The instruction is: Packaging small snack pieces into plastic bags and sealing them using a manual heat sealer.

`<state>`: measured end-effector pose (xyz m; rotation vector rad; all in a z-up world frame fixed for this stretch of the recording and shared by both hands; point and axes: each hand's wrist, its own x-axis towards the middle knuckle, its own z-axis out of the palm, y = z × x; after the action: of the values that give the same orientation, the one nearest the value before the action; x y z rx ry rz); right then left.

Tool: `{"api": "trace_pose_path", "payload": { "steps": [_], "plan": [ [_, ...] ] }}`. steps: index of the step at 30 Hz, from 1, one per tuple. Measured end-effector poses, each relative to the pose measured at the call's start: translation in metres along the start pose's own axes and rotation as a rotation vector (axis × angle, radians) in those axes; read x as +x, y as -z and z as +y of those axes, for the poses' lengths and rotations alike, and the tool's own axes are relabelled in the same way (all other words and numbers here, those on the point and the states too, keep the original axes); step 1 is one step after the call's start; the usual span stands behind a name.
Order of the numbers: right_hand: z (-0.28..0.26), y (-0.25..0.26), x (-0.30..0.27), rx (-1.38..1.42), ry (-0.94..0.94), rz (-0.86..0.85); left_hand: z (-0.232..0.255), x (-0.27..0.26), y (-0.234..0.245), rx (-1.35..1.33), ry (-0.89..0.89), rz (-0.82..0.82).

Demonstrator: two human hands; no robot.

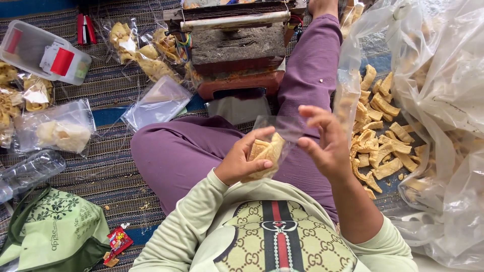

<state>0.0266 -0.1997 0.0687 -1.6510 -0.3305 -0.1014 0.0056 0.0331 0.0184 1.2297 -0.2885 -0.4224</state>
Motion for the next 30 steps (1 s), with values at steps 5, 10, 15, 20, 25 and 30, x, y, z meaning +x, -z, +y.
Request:
{"api": "trace_pose_path", "payload": {
  "steps": [5, 10, 15, 20, 25, 30],
  "plan": [
    [0.003, -0.008, -0.003, 0.179, -0.171, -0.041, 0.021, 0.004, -0.017, 0.154, -0.142, 0.089],
    [0.006, -0.014, -0.004, 0.380, -0.180, 0.085, 0.045, 0.007, -0.018, 0.215, -0.313, 0.132],
    [-0.011, -0.019, -0.003, 0.439, -0.093, 0.129, 0.076, 0.004, -0.019, 0.312, -0.390, 0.402],
    [0.006, 0.000, 0.004, 0.073, -0.013, -0.035, 0.082, 0.006, -0.004, 0.449, -0.296, 0.371],
    [0.000, -0.005, 0.008, 0.035, -0.010, -0.035, 0.073, 0.006, 0.005, 0.435, -0.148, 0.449],
    [-0.020, -0.004, 0.015, -0.223, 0.041, -0.125, 0.089, 0.004, 0.008, 0.431, -0.131, 0.417]
  ]
}}
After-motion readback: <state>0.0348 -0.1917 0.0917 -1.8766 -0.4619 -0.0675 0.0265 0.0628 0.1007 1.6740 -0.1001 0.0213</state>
